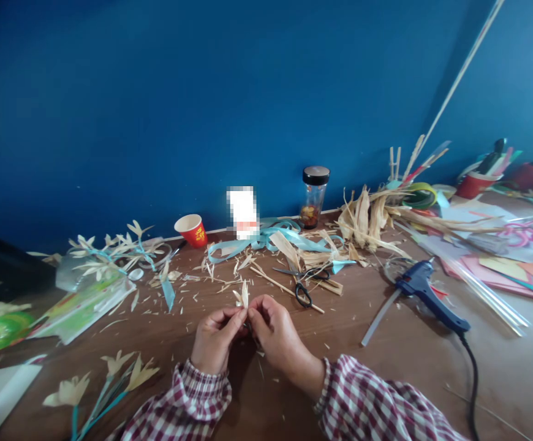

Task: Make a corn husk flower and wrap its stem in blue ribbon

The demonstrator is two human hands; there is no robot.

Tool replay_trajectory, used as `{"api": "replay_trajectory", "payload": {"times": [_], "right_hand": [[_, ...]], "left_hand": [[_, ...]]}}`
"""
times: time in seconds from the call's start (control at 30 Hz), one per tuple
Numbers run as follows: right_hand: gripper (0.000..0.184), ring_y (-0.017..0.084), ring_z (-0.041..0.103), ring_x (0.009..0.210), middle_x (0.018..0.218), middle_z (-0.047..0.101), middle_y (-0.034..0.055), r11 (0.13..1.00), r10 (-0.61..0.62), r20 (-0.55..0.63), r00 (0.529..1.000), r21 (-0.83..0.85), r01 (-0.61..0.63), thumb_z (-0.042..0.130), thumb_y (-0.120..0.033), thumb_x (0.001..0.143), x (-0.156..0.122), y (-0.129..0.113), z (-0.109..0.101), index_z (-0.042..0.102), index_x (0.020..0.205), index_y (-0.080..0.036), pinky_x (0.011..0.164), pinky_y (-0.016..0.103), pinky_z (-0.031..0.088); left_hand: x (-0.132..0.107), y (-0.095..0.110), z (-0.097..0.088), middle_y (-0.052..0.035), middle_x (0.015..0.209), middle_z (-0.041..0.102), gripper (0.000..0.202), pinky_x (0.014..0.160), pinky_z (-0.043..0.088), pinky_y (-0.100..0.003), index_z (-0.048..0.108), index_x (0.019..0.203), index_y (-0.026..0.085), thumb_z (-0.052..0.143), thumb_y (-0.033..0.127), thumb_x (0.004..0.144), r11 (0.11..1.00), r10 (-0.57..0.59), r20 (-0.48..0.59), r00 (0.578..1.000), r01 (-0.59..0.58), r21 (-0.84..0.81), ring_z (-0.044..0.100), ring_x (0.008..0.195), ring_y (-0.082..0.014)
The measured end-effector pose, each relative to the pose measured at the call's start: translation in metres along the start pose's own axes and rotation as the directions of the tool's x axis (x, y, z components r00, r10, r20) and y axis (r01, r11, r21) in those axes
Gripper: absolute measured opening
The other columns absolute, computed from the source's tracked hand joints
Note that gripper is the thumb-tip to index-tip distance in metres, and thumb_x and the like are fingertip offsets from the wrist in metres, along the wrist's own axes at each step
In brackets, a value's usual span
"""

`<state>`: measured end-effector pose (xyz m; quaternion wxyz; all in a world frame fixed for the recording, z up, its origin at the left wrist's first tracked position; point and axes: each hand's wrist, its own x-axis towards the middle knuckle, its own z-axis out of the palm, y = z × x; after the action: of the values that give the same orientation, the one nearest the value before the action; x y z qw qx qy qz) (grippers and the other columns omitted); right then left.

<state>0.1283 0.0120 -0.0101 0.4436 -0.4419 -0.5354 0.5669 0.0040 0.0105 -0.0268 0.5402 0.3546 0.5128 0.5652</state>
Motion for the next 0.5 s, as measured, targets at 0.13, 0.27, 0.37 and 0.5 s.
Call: {"api": "replay_trajectory", "payload": {"times": [0.13, 0.27, 0.37, 0.5], "right_hand": [[0.023, 0.010, 0.042, 0.054, 0.062, 0.048, -0.0033, 1.000, -0.012, -0.021, 1.000, -0.009, 0.011, 0.052, -0.040, 0.085, 0.001, -0.003, 0.004, 0.050, 0.076, -0.018, 0.049, 0.021, 0.035], [0.026, 0.010, 0.044, 0.055, 0.062, 0.048, -0.0032, 0.999, 0.015, -0.044, 0.999, 0.037, -0.013, 0.053, -0.043, 0.083, 0.003, -0.002, 0.003, 0.049, 0.076, -0.018, 0.051, 0.022, 0.038], [0.029, 0.010, 0.045, 0.053, 0.061, 0.049, -0.0037, 0.994, 0.040, -0.038, 0.998, 0.100, -0.036, 0.055, -0.047, 0.081, 0.004, -0.001, 0.001, 0.049, 0.076, -0.018, 0.051, 0.022, 0.039], [0.030, 0.010, 0.047, 0.055, 0.063, 0.050, -0.0034, 0.987, 0.048, -0.029, 0.998, 0.154, -0.043, 0.058, -0.047, 0.079, 0.003, -0.002, 0.002, 0.051, 0.078, -0.018, 0.053, 0.022, 0.040]], "left_hand": [[-0.002, -0.002, 0.002, 0.0000, 0.052, 0.063, 0.025, 0.047, 0.045, -0.020, 0.069, 0.067, 0.013, 0.077, 0.036, 0.059, 0.998, -0.009, -0.050, 0.999, 0.006, -0.060, 0.053, 0.046, -0.0091], [-0.006, 0.006, 0.006, -0.0026, 0.063, 0.067, 0.024, 0.051, 0.049, -0.022, 0.071, 0.072, 0.014, 0.075, 0.035, 0.062, 0.999, -0.012, -0.020, 1.000, 0.012, 0.032, 0.058, 0.053, -0.0117], [-0.007, 0.009, 0.008, -0.0036, 0.067, 0.067, 0.026, 0.051, 0.052, -0.024, 0.072, 0.073, 0.013, 0.076, 0.036, 0.061, 0.998, 0.008, -0.006, 1.000, -0.008, 0.058, 0.060, 0.054, -0.0136], [-0.005, 0.005, 0.007, -0.0031, 0.061, 0.067, 0.030, 0.052, 0.052, -0.026, 0.071, 0.074, 0.013, 0.076, 0.038, 0.059, 0.999, -0.028, -0.045, 0.999, 0.027, -0.028, 0.059, 0.051, -0.0141]]}}
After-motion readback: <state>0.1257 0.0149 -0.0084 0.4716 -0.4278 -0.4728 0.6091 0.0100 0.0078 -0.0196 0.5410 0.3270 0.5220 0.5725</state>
